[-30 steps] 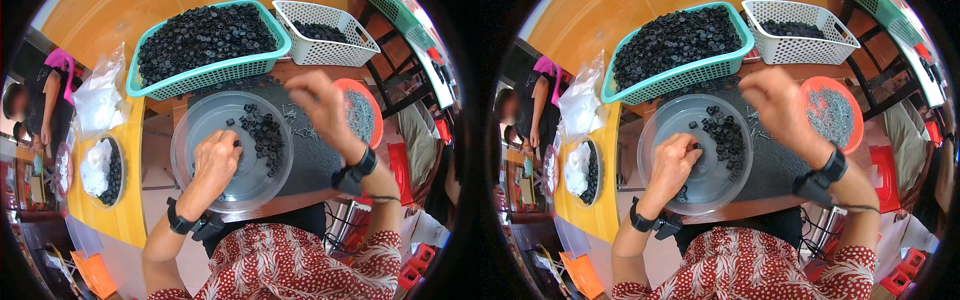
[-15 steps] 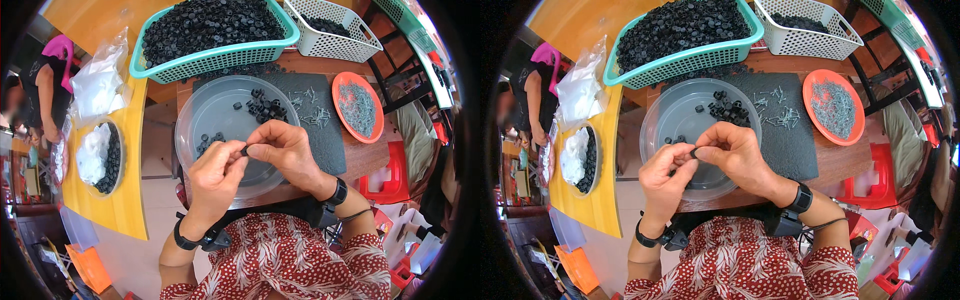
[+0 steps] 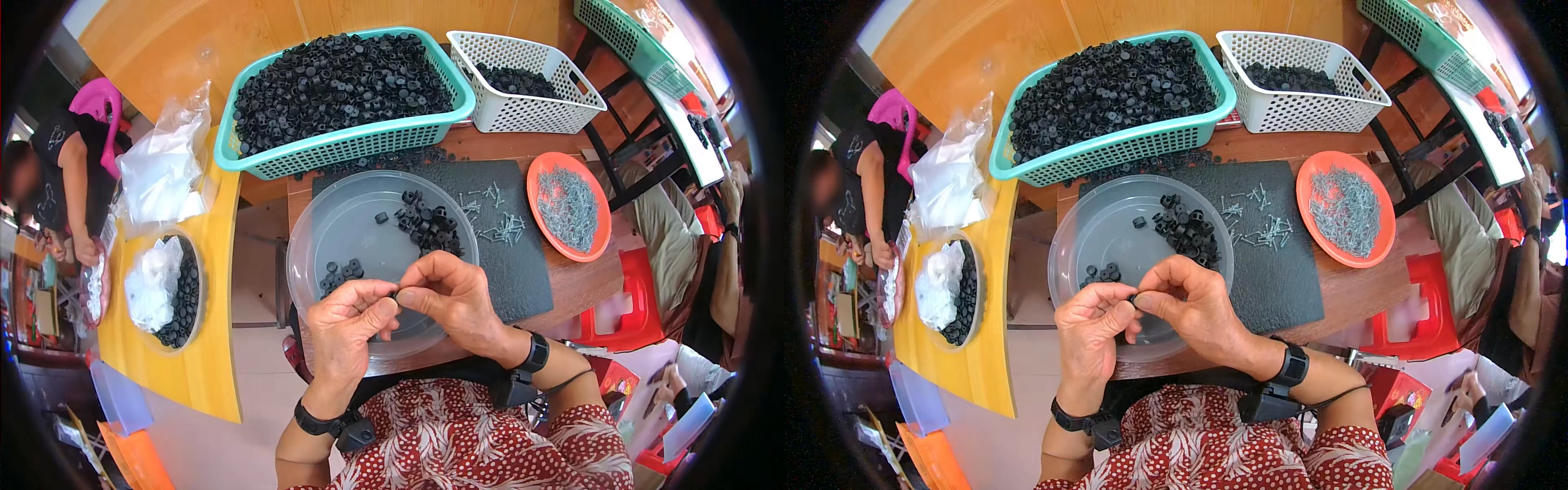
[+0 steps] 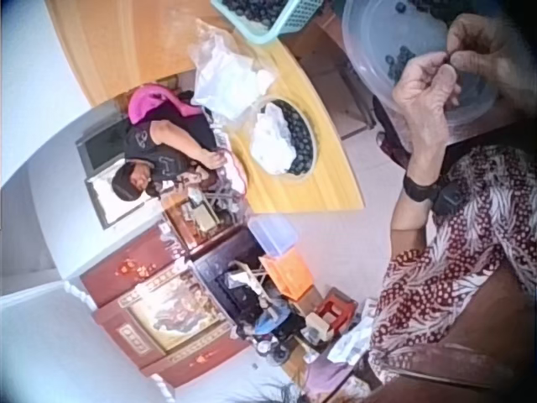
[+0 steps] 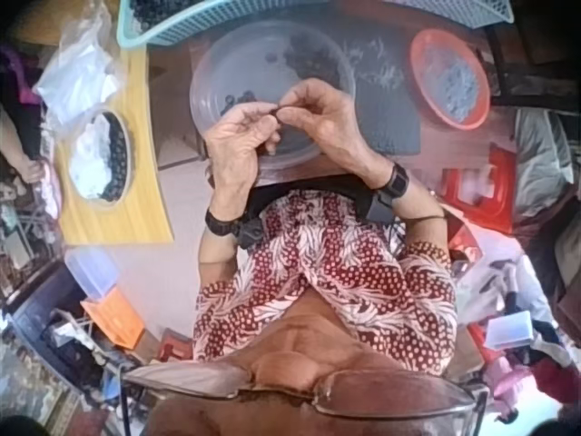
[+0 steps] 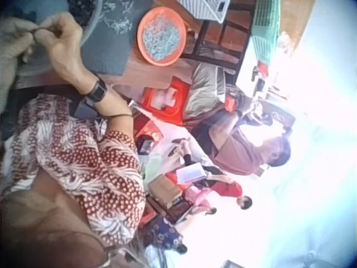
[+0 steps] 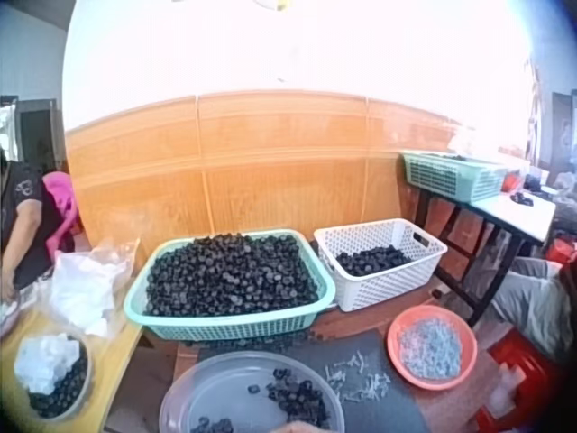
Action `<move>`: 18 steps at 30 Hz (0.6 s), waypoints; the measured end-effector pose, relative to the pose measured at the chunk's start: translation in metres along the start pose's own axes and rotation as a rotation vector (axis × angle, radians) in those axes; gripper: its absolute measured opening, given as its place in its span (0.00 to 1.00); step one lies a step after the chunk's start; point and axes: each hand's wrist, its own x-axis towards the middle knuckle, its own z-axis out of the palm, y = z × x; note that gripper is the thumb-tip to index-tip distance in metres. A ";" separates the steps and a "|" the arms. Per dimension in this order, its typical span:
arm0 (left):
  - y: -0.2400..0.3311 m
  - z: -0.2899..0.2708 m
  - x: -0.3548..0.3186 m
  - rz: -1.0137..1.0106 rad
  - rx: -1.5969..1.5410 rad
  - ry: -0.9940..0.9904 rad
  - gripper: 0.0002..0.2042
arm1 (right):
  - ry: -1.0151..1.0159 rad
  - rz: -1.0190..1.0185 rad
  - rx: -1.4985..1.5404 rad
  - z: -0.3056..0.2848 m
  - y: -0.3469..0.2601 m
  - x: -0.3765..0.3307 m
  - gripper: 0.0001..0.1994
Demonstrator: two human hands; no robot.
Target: The recorder manually assembles small black plastic hardware components by inserting screws into pre-drilled holes at a workstation.
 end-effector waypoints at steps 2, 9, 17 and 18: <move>-0.003 0.000 0.001 -0.010 -0.012 -0.008 0.09 | 0.014 0.013 -0.019 0.000 -0.002 -0.001 0.04; -0.004 -0.006 0.003 0.000 0.025 -0.031 0.09 | 0.193 -0.321 -0.591 -0.026 -0.014 0.010 0.07; -0.005 -0.008 0.002 0.044 0.015 -0.016 0.11 | 0.353 -0.185 -0.797 -0.088 -0.022 -0.006 0.05; -0.005 -0.007 0.003 0.058 0.014 -0.021 0.11 | 0.354 -0.200 -0.800 -0.092 -0.021 -0.009 0.05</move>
